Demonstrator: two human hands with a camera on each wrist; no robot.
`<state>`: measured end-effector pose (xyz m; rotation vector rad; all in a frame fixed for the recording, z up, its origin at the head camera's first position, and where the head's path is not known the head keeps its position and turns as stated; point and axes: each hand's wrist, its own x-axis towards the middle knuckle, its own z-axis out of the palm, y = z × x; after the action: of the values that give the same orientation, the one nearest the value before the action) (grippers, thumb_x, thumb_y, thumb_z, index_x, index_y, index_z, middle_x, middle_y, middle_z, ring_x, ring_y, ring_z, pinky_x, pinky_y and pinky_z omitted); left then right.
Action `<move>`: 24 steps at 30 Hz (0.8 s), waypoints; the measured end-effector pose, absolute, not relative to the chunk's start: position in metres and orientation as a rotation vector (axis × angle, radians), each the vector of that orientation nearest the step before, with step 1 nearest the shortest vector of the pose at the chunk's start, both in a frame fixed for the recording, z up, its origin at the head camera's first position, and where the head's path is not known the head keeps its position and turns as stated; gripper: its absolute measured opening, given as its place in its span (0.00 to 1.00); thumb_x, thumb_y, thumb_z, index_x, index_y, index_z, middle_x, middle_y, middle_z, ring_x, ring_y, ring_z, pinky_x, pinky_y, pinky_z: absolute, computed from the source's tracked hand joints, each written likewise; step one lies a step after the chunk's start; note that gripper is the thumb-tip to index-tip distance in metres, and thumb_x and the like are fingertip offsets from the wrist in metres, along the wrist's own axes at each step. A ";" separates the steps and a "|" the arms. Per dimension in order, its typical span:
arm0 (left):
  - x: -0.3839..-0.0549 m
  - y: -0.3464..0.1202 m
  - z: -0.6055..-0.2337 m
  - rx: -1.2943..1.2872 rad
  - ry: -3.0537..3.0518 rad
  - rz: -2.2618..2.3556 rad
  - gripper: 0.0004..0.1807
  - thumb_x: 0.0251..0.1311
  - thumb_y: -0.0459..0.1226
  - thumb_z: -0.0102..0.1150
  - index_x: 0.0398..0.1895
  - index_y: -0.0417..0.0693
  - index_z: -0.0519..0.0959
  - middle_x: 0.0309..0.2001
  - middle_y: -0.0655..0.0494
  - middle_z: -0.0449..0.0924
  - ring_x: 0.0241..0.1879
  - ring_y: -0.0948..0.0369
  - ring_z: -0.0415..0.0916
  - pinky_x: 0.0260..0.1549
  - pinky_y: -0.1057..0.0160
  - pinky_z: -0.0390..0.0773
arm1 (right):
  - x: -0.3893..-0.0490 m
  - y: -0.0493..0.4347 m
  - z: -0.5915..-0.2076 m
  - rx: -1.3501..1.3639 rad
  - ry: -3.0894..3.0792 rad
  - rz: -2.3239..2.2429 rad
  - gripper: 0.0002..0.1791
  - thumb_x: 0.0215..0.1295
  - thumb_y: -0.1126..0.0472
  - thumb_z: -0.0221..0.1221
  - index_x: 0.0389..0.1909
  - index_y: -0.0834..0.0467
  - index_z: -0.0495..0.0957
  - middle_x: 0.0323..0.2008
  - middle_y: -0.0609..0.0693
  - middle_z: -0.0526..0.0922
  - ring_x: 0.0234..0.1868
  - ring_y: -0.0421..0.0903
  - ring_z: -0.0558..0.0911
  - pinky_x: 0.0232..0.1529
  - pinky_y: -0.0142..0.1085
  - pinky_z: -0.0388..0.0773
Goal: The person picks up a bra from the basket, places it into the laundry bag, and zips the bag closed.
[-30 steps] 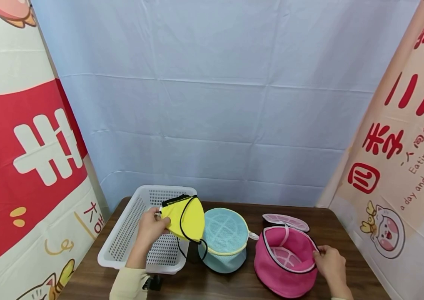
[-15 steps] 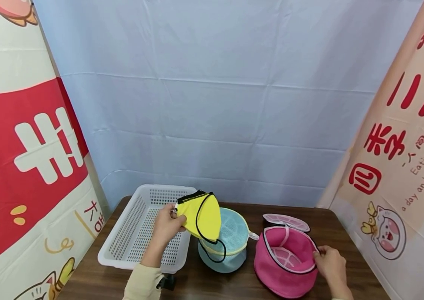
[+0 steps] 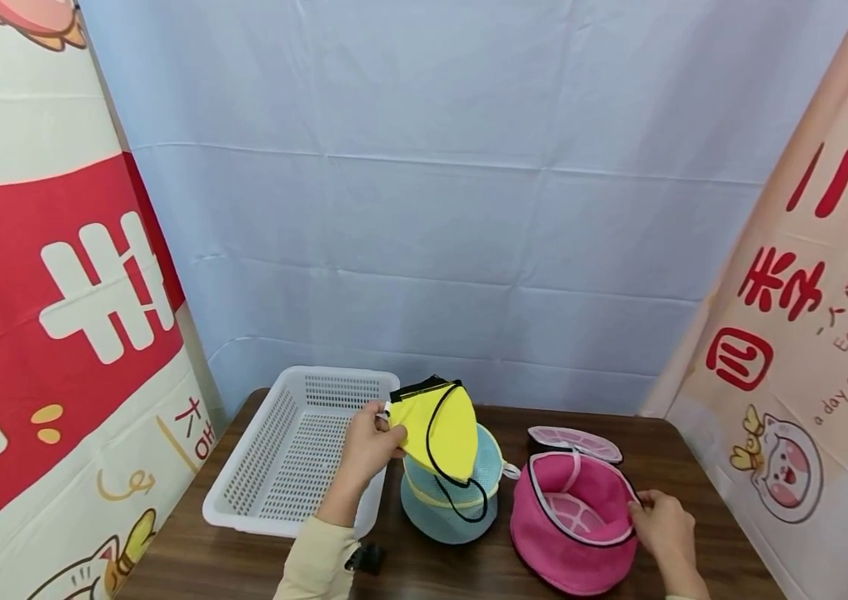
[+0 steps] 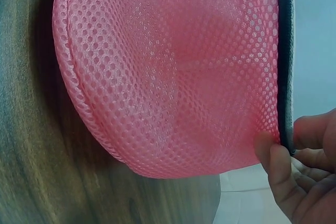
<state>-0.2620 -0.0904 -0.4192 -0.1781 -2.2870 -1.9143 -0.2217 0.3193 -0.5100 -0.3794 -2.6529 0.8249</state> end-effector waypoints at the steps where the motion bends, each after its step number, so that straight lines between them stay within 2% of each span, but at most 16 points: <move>1: -0.262 -0.088 -0.419 -0.186 -2.287 -1.920 0.23 0.49 0.26 0.53 0.52 0.30 0.69 0.22 0.49 0.67 0.18 0.51 0.75 0.19 0.60 0.79 | -0.221 0.319 -0.510 -0.378 -2.649 0.823 0.14 0.56 0.65 0.56 0.37 0.73 0.77 0.31 0.66 0.80 0.41 0.73 0.73 0.38 0.58 0.68; 11: -0.266 -0.066 -0.414 -0.322 -2.217 -1.940 0.18 0.50 0.25 0.52 0.47 0.31 0.70 0.21 0.50 0.66 0.19 0.55 0.75 0.20 0.59 0.79 | -0.222 0.321 -0.509 -0.374 -2.677 0.839 0.14 0.56 0.64 0.56 0.37 0.73 0.77 0.29 0.64 0.80 0.38 0.71 0.74 0.37 0.58 0.68; 16: -0.269 -0.051 -0.413 -0.383 -2.184 -1.986 0.17 0.51 0.25 0.52 0.47 0.31 0.70 0.24 0.48 0.69 0.20 0.57 0.76 0.22 0.57 0.80 | -0.222 0.321 -0.507 -0.373 -2.680 0.841 0.13 0.56 0.64 0.56 0.36 0.72 0.77 0.28 0.62 0.79 0.36 0.70 0.75 0.37 0.57 0.68; 24: -0.273 -0.025 -0.414 -0.348 -2.232 -2.027 0.15 0.52 0.26 0.56 0.45 0.35 0.72 0.25 0.49 0.69 0.20 0.57 0.76 0.21 0.62 0.79 | -0.222 0.320 -0.506 -0.382 -2.675 0.843 0.13 0.56 0.64 0.56 0.36 0.72 0.77 0.28 0.63 0.79 0.36 0.70 0.74 0.37 0.57 0.68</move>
<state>-0.2725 -0.0251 -0.4140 -0.3478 -2.2315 -2.0271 -0.2224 0.3202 -0.5058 -0.3823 -2.6751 0.8431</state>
